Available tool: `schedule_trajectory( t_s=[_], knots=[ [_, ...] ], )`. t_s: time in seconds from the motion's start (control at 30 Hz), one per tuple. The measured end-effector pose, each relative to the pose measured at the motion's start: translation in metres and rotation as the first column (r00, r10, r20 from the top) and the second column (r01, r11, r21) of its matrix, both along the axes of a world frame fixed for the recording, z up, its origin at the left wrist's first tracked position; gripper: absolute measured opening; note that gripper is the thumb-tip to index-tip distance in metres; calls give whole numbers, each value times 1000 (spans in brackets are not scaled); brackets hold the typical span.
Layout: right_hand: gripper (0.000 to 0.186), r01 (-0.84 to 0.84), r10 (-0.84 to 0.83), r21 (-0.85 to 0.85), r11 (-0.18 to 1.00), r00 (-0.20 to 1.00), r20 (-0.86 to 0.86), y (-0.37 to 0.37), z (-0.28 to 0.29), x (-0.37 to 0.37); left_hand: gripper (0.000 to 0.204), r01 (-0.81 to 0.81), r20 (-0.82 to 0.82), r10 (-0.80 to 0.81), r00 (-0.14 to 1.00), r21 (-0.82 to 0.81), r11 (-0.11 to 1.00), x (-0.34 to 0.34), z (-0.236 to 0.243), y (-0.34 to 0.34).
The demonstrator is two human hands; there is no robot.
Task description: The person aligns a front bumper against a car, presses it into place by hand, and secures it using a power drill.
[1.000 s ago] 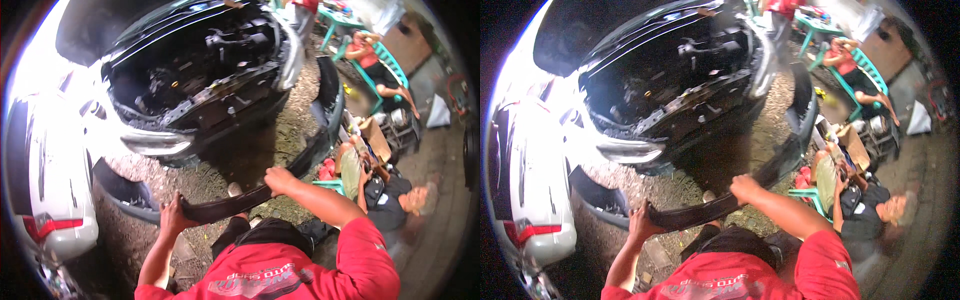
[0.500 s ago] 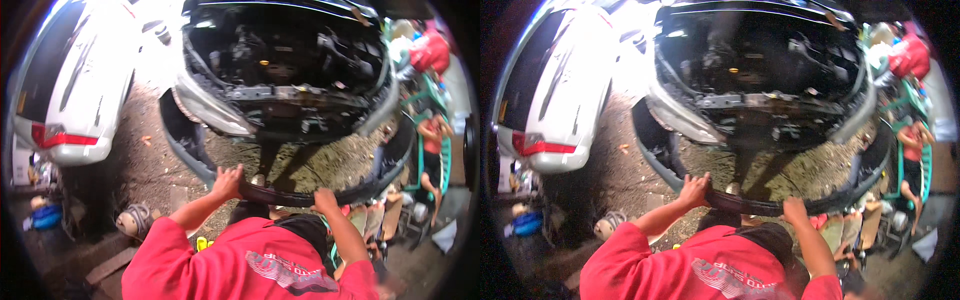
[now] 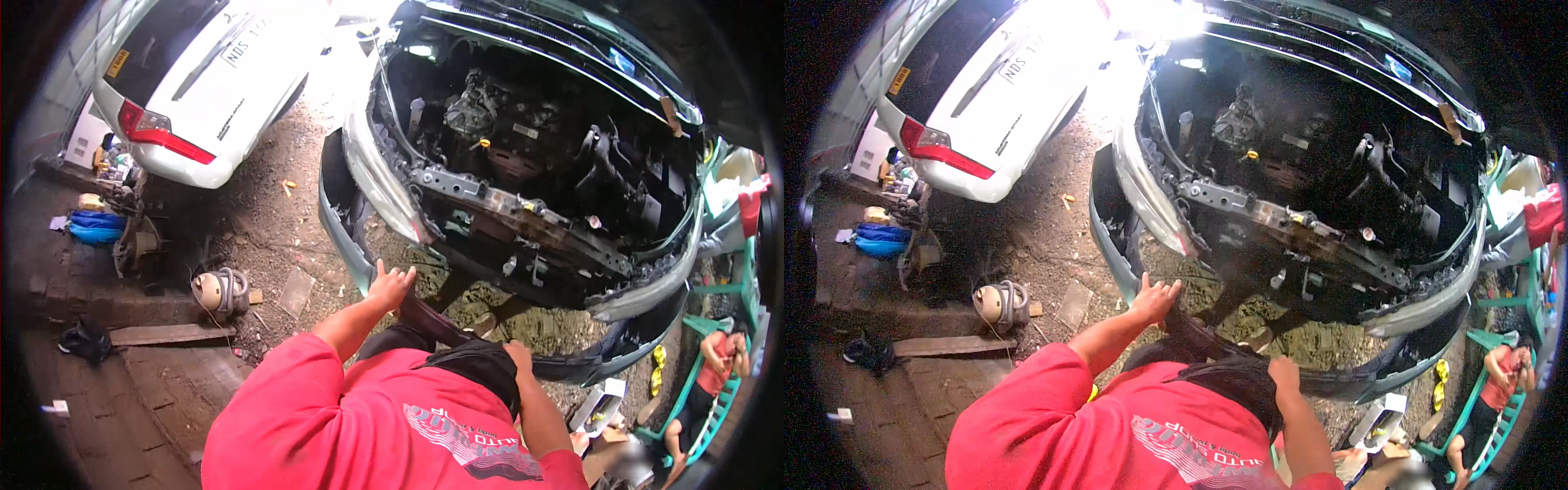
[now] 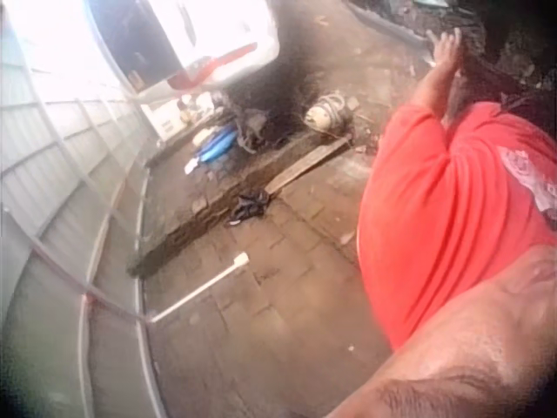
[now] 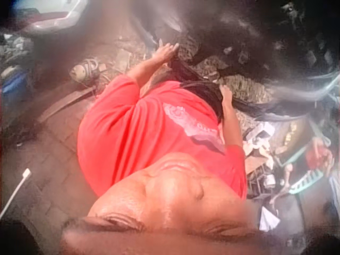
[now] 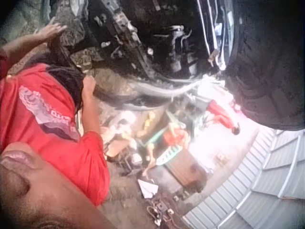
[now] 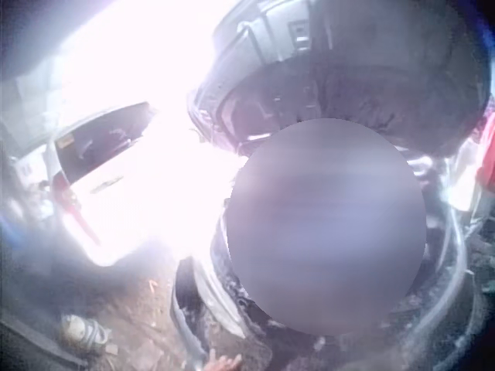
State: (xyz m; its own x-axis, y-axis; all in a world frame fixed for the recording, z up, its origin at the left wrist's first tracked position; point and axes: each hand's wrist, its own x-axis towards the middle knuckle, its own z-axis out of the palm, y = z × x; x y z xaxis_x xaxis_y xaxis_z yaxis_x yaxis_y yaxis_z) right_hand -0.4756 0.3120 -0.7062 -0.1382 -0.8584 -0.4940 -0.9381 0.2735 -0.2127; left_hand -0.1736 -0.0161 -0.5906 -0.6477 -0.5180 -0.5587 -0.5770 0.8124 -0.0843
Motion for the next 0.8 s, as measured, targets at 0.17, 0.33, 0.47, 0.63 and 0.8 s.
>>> schedule_trajectory(
  t_s=[0.17,0.33,0.47,0.63,0.8],
  knots=[
    [20,42,-41,-10,999,998,52,-5,-6,-5,137,-109,66,105,992,55,993,-18,7,-2],
    [13,94,-90,-34,995,992,86,-24,25,-3,134,-75,18,74,997,93,993,-14,-29,-23],
    [37,65,-77,170,983,995,62,-49,32,-6,138,-73,94,66,993,75,994,-37,-15,-36],
    [49,84,-84,251,964,996,-10,-76,41,-16,137,18,55,-19,998,20,1000,-44,-31,-48],
    [53,79,-76,258,963,997,-23,-96,25,-27,112,35,-32,-33,999,53,998,-55,-43,-72]
  ],
)
